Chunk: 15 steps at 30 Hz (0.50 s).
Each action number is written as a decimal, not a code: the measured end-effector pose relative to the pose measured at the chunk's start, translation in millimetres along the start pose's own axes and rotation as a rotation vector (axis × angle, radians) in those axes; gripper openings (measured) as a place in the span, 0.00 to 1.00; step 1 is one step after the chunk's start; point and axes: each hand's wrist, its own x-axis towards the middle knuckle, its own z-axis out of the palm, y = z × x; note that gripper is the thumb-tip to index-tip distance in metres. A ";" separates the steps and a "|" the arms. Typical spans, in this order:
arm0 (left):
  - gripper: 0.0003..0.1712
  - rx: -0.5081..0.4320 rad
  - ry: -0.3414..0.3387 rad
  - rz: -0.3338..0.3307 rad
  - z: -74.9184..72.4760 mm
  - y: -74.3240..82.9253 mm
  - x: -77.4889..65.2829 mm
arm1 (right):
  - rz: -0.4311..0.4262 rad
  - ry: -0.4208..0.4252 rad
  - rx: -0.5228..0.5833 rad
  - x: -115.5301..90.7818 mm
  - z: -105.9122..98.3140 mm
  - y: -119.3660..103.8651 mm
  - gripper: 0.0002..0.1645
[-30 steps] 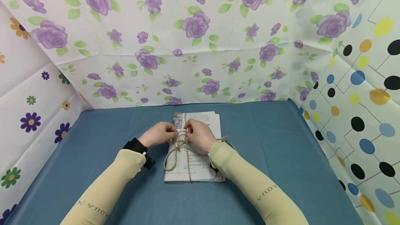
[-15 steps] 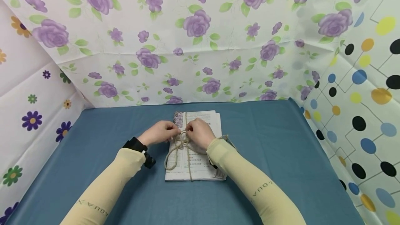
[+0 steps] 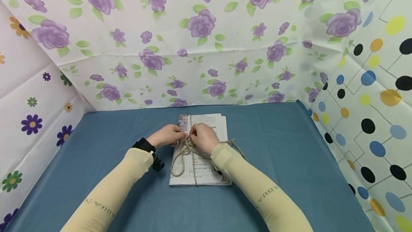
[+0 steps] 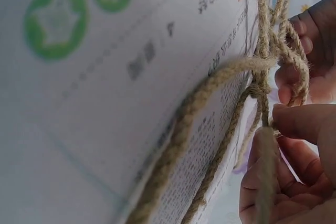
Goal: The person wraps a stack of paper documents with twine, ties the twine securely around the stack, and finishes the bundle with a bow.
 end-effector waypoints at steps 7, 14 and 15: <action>0.23 -0.020 0.090 0.037 -0.5 -0.1 -1.0 | 0.013 -0.013 0.047 -2.3 -5.2 1.8 0.10; 0.17 -0.054 0.203 0.041 -1.6 -4.9 1.7 | 0.036 -0.070 0.137 -2.5 -8.4 8.3 0.16; 0.17 -0.058 0.212 0.045 -1.2 -5.6 2.0 | 0.037 -0.078 0.152 -2.7 -9.6 8.6 0.17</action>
